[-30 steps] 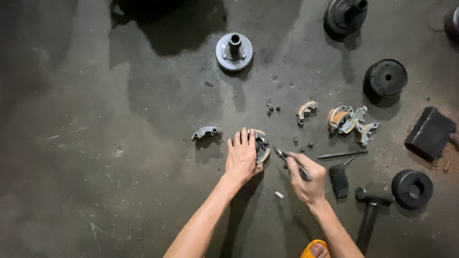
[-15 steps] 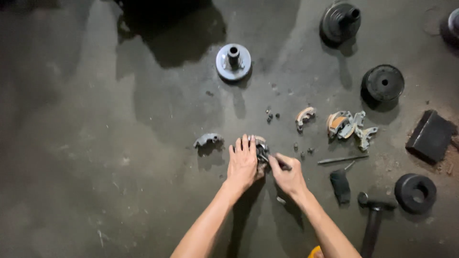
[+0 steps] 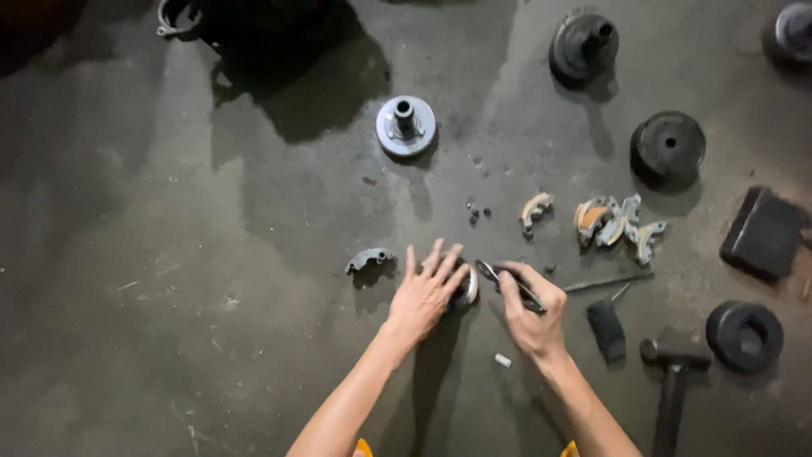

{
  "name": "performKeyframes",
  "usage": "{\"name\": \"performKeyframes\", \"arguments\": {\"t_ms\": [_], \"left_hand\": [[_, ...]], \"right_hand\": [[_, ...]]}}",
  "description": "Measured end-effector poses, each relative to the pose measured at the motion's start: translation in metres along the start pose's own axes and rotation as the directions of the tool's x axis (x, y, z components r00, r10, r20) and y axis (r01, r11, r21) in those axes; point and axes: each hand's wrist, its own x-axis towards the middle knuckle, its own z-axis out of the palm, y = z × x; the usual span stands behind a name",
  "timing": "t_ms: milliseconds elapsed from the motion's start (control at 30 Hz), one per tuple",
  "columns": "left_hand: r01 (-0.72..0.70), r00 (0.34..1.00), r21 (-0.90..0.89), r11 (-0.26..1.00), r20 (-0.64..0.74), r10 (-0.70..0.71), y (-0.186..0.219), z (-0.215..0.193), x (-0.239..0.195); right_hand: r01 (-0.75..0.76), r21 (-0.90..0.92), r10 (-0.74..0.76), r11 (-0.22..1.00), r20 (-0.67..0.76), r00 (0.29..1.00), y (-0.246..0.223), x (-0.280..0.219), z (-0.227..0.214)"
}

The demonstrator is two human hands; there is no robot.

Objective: Repairing a motorcycle clutch assembly by manipulating small components and using hand tools

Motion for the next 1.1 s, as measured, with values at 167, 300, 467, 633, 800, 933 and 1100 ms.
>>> {"name": "performKeyframes", "arguments": {"t_ms": [167, 300, 467, 633, 800, 933, 1100], "left_hand": [[0.34, 0.939, -0.402, 0.85, 0.107, -0.326, 0.015, -0.012, 0.005], [0.471, 0.879, -0.343, 0.813, 0.101, -0.467, 0.039, 0.007, 0.017], [0.465, 0.882, -0.317, 0.827, 0.083, -0.464, 0.037, 0.02, 0.022], [0.446, 0.889, -0.373, 0.814, 0.076, -0.453, 0.037, 0.015, 0.015], [0.316, 0.928, -0.328, 0.89, -0.088, -0.362, 0.03, 0.045, 0.024], [0.086, 0.994, -0.26, 0.962, -0.046, -0.101, 0.007, -0.003, 0.006], [0.443, 0.887, -0.466, 0.766, 0.102, -0.451, 0.021, -0.024, 0.006]], "right_hand": [[-0.11, -0.05, 0.113, 0.993, 0.073, 0.991, 0.026, -0.001, 0.004], [0.161, 0.02, -0.161, 0.987, 0.015, 0.987, -0.017, 0.002, -0.002], [0.137, -0.089, -0.121, 0.987, 0.163, 0.979, 0.028, 0.012, 0.018], [0.13, -0.01, -0.129, 0.992, 0.022, 0.991, 0.005, 0.009, 0.015], [0.075, -0.128, -0.054, 0.989, 0.158, 0.986, 0.019, 0.015, 0.01], [0.036, -0.059, -0.031, 0.998, 0.081, 0.996, -0.008, 0.018, -0.008], [-0.065, 0.014, 0.063, 0.998, 0.147, 0.987, 0.001, 0.018, 0.0]]}}
